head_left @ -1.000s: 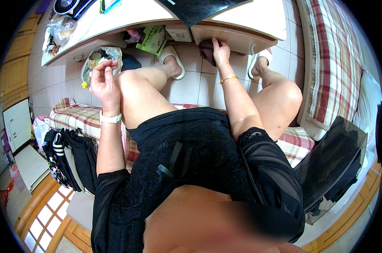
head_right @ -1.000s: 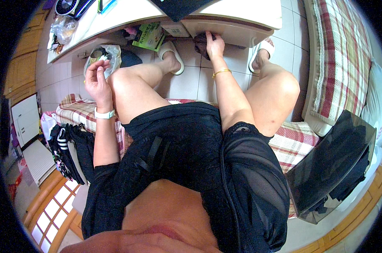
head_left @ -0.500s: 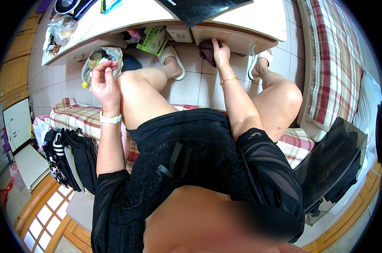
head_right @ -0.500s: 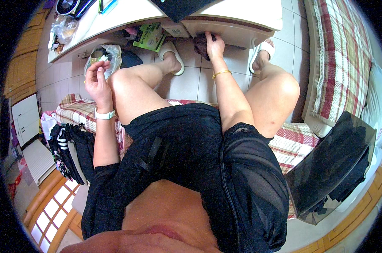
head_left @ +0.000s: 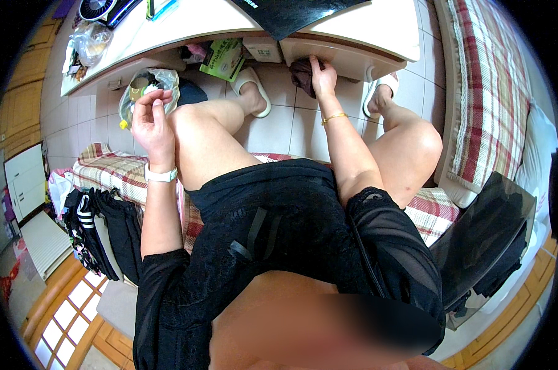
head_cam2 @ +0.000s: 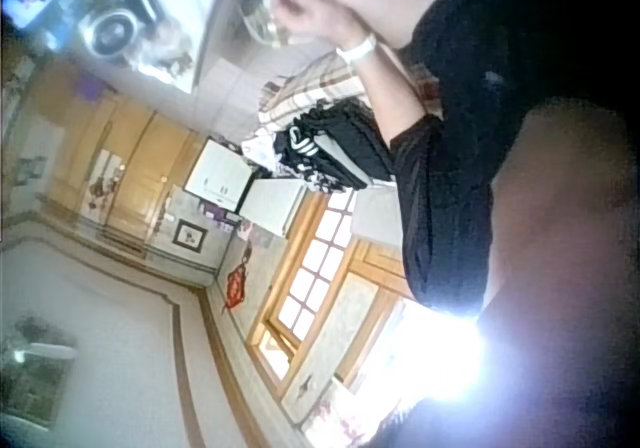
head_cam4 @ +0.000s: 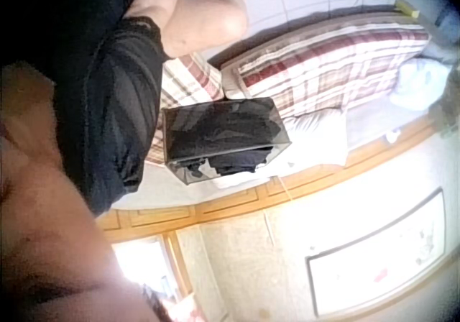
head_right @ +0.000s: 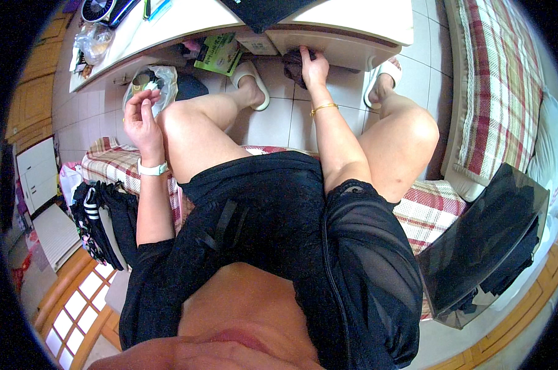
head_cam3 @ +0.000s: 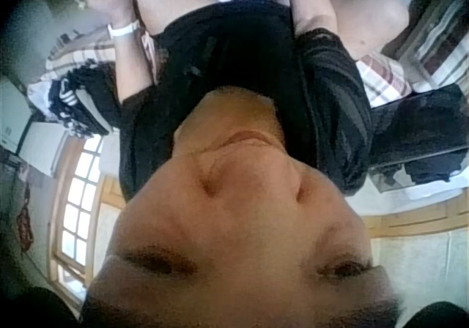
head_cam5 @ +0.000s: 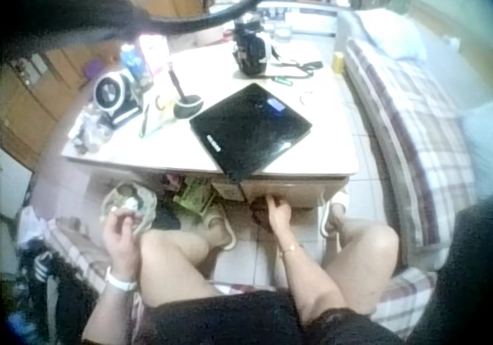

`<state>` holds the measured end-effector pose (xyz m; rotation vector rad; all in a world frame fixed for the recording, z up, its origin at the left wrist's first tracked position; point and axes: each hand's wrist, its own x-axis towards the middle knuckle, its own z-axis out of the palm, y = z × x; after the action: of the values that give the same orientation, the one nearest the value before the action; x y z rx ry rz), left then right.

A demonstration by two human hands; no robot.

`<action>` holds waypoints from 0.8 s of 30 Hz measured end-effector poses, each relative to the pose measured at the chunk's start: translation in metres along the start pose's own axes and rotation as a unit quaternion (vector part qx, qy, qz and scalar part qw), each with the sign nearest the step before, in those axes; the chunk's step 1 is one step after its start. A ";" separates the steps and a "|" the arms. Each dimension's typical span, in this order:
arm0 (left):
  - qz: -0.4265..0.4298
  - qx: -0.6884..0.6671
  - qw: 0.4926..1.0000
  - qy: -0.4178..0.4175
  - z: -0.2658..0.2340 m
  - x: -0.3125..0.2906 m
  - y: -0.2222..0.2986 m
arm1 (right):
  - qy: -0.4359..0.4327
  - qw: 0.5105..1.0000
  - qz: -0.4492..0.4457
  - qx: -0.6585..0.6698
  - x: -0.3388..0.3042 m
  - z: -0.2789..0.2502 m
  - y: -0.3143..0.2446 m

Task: The person cleans a black digital scale using a white tissue and a brown cloth. They wipe the top surface, the bottom, and the sides of the scale, flipping it over to ensure all areas are cleaned. The scale is placed on a white table in a cluttered room.

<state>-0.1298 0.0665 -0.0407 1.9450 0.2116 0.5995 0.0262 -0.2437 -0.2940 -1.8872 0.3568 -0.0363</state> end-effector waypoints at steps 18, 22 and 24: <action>-0.003 -0.006 1.000 -0.006 -0.001 0.001 -0.002 | -0.004 0.849 0.323 0.418 -0.011 0.011 -0.002; 0.012 -0.041 0.999 -0.019 0.008 0.007 0.000 | -0.062 0.880 0.120 0.455 -0.036 0.008 -0.051; 0.011 -0.054 0.998 -0.024 0.016 0.009 0.002 | 0.012 0.959 0.021 0.281 -0.049 0.005 -0.085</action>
<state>-0.1144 0.0569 -0.0416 1.8567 0.1257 0.5656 -0.0003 -0.2010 -0.2100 -1.3154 0.3592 -0.1203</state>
